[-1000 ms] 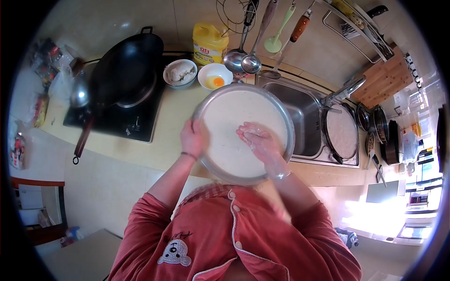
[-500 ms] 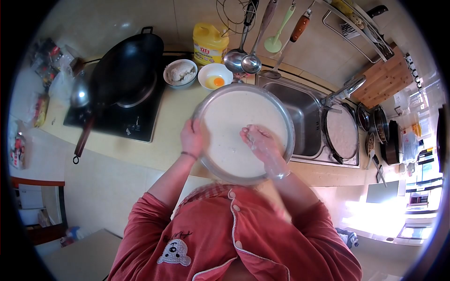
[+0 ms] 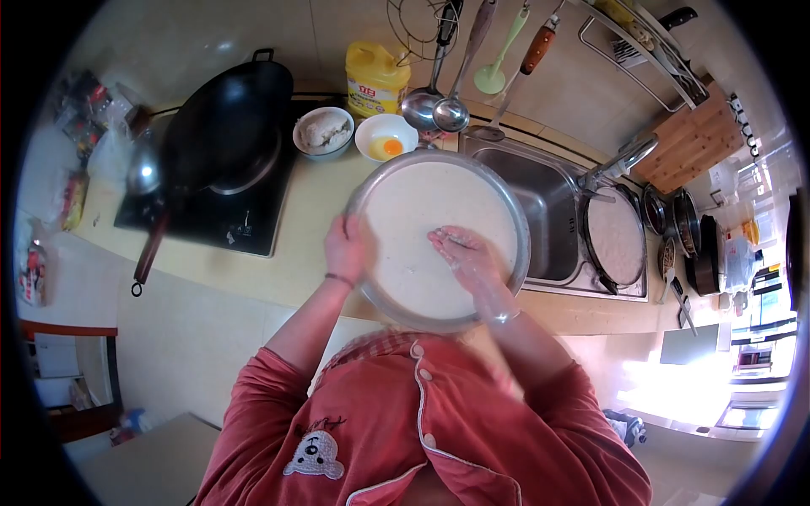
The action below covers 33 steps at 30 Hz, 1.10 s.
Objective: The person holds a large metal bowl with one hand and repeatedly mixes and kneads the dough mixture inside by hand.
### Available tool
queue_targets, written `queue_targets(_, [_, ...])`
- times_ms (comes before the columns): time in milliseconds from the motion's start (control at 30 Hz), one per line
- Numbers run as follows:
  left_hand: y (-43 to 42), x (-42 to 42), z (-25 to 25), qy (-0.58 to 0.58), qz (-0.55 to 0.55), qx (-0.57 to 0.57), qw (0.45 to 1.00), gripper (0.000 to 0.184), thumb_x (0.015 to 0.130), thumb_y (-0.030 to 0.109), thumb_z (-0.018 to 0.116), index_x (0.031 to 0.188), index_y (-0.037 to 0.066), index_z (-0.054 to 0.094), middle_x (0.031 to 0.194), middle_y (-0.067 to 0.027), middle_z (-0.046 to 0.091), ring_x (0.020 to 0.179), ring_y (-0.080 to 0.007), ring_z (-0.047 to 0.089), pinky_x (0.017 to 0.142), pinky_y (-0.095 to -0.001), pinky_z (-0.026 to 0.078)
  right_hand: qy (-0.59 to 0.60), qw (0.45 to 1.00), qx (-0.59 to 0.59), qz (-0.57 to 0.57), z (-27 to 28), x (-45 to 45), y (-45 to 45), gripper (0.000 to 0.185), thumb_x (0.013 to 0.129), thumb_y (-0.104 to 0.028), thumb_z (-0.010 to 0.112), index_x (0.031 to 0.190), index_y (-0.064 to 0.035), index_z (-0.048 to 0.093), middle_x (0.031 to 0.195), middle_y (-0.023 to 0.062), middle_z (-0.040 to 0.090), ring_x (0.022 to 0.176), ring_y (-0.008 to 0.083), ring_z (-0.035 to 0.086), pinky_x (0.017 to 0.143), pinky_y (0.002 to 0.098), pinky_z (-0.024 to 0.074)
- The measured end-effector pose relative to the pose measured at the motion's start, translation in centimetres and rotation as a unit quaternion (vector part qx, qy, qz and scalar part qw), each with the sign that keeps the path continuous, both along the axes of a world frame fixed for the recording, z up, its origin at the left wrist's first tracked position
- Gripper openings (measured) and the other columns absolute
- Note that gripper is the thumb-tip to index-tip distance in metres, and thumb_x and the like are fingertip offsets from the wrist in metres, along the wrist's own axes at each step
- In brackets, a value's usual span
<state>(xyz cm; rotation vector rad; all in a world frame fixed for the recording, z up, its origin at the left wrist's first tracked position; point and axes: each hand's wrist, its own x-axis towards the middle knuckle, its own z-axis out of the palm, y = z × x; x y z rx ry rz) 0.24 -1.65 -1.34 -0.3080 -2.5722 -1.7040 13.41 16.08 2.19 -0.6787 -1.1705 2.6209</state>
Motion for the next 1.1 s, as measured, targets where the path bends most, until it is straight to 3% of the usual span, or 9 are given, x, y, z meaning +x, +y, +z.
queue_targets(200, [0.0, -0.1, 0.0, 0.0, -0.001, 0.001, 1.0, 0.03, 0.088, 0.027, 0.045, 0.089, -0.001, 0.055, 0.073, -0.017, 0.057, 0.067, -0.0278, 0.056, 0.063, -0.0347, 0.043, -0.037, 0.999, -0.008, -0.011, -0.8, -0.2, 0.2, 0.013, 0.081, 0.002, 0.054, 0.094, 0.0018, 0.054, 0.086, 0.0092, 0.056, 0.082, 0.0197, 0.058, 0.075, 0.0266, 0.0482])
queue_targets(400, [0.0, -0.1, 0.1, 0.002, -0.003, -0.005, 1.0, 0.031, 0.088, 0.028, 0.045, 0.089, -0.001, 0.055, 0.073, -0.0168, 0.057, 0.067, -0.0274, 0.056, 0.063, -0.0345, 0.043, -0.063, 0.998, 0.019, 0.014, -1.1, -0.4, 0.2, 0.013, 0.084, -0.007, 0.055, 0.093, 0.0016, 0.054, 0.076, 0.0067, 0.055, 0.066, 0.0143, 0.052, 0.059, 0.0224, 0.0434])
queue_targets(467, [0.0, -0.1, 0.0, -0.002, -0.003, -0.005, 1.0, 0.031, 0.088, 0.028, 0.044, 0.089, -0.001, 0.055, 0.073, -0.0167, 0.057, 0.067, -0.0271, 0.056, 0.063, -0.0344, 0.043, -0.123, 0.99, 0.069, -0.008, -0.5, -0.5, -0.1, 0.016, 0.086, -0.015, 0.054, 0.089, 0.0007, 0.054, 0.064, 0.0026, 0.05, 0.053, 0.0105, 0.047, 0.046, 0.0205, 0.0386])
queue_targets(500, [0.0, -0.1, -0.2, -0.001, -0.002, -0.006, 1.0, 0.031, 0.088, 0.028, 0.044, 0.089, -0.001, 0.055, 0.073, -0.0167, 0.057, 0.067, -0.0271, 0.056, 0.063, -0.0344, 0.043, -0.123, 0.99, 0.069, -0.008, -0.5, -0.5, 0.0, 0.016, 0.086, -0.015, 0.054, 0.089, 0.0007, 0.054, 0.064, 0.0026, 0.05, 0.053, 0.0105, 0.047, 0.046, 0.0205, 0.0386])
queue_targets(567, [0.0, -0.2, -0.4, 0.0, 0.0, -0.006, 1.0, 0.031, 0.088, 0.028, 0.044, 0.089, -0.001, 0.055, 0.073, -0.0166, 0.057, 0.067, -0.0271, 0.056, 0.063, -0.0345, 0.043, -0.157, 0.983, 0.093, 0.013, -0.5, -0.4, 0.4, 0.022, 0.087, -0.023, 0.053, 0.081, -0.0014, 0.053, 0.053, -0.0015, 0.042, 0.04, 0.0079, 0.037, 0.035, 0.0205, 0.0292])
queue_targets(667, [0.0, -0.2, -0.5, -0.001, -0.002, -0.007, 1.0, 0.032, 0.088, 0.028, 0.045, 0.089, -0.002, 0.055, 0.073, -0.0164, 0.057, 0.067, -0.0267, 0.055, 0.063, -0.0342, 0.043, -0.175, 0.976, 0.128, 0.004, -0.2, -0.7, 0.3, 0.03, 0.087, -0.031, 0.051, 0.073, -0.004, 0.05, 0.048, -0.0033, 0.036, 0.034, 0.0072, 0.031, 0.031, 0.0208, 0.022])
queue_targets(900, [-0.1, -0.4, -0.9, 0.007, -0.003, -0.006, 1.0, 0.031, 0.088, 0.028, 0.045, 0.09, -0.002, 0.055, 0.073, -0.0159, 0.057, 0.066, -0.0254, 0.055, 0.063, -0.0335, 0.043, -0.235, 0.952, 0.193, 0.033, 1.6, -1.8, 0.0, 0.038, 0.084, -0.038, 0.052, 0.065, -0.0061, 0.049, 0.049, -0.002, 0.037, 0.036, 0.0075, 0.032, 0.032, 0.0225, 0.0233])
queue_targets(967, [-0.1, -0.4, -0.9, 0.008, -0.002, -0.004, 1.0, 0.031, 0.088, 0.028, 0.045, 0.09, -0.002, 0.056, 0.072, -0.0159, 0.057, 0.066, -0.0254, 0.055, 0.063, -0.0335, 0.043, -0.276, 0.905, 0.319, 0.058, 0.9, -2.3, 0.0, 0.041, 0.083, -0.039, 0.053, 0.066, -0.0017, 0.054, 0.053, 0.0002, 0.045, 0.042, 0.0105, 0.041, 0.04, 0.0256, 0.0341])
queue_targets(1100, [-0.1, -0.3, -0.7, 0.007, -0.001, -0.002, 1.0, 0.031, 0.088, 0.027, 0.045, 0.09, -0.001, 0.056, 0.074, -0.017, 0.058, 0.067, -0.0272, 0.056, 0.063, -0.034, 0.044, -0.26, 0.88, 0.394, 0.046, -0.2, -2.8, -0.3, 0.04, 0.082, -0.038, 0.053, 0.076, 0.0007, 0.06, 0.063, 0.0073, 0.057, 0.055, 0.0172, 0.054, 0.054, 0.0307, 0.0432])
